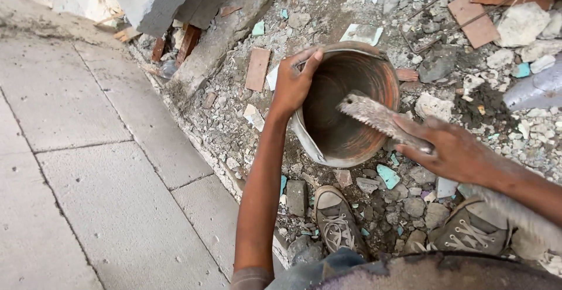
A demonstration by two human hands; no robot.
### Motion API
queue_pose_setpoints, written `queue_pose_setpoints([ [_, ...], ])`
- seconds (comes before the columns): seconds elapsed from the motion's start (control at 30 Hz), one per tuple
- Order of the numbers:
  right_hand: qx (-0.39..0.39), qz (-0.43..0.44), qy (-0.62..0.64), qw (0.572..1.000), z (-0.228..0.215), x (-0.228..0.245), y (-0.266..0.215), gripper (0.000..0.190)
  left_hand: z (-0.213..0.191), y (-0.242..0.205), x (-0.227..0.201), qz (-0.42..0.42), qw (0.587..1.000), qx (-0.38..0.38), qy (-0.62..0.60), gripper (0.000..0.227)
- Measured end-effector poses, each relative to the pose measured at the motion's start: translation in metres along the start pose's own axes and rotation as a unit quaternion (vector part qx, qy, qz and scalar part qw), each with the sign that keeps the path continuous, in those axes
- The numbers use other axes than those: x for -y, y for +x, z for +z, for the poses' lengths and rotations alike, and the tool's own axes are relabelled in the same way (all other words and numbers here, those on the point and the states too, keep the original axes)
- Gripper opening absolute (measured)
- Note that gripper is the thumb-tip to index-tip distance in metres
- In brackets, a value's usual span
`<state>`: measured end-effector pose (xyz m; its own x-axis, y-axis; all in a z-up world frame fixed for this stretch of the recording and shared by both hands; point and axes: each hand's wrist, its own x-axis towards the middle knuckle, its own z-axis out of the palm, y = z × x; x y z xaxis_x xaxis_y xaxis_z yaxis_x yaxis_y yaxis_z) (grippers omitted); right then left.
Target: The person scrapes the inside of a bucket using a trowel and their hands.
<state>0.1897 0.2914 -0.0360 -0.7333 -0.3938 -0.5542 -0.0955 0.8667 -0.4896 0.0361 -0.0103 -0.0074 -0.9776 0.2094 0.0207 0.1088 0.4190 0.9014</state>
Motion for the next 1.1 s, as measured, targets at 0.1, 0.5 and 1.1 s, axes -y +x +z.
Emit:
queue_pose_setpoints([
  [0.1,0.043,0.021,-0.186,0.981,-0.037,0.013,0.017,0.065,0.011,0.013,-0.005,0.025,0.996,0.059,0.058,0.040],
  [0.5,-0.010,-0.074,-0.441,0.895,-0.032,-0.010,0.055,0.059,0.126,0.087,0.019,0.167,0.950,0.163,0.210,0.042],
  [1.1,-0.226,-0.045,-0.652,0.722,0.009,0.015,0.049,0.059,0.169,0.097,0.028,0.171,0.903,0.295,0.261,0.041],
])
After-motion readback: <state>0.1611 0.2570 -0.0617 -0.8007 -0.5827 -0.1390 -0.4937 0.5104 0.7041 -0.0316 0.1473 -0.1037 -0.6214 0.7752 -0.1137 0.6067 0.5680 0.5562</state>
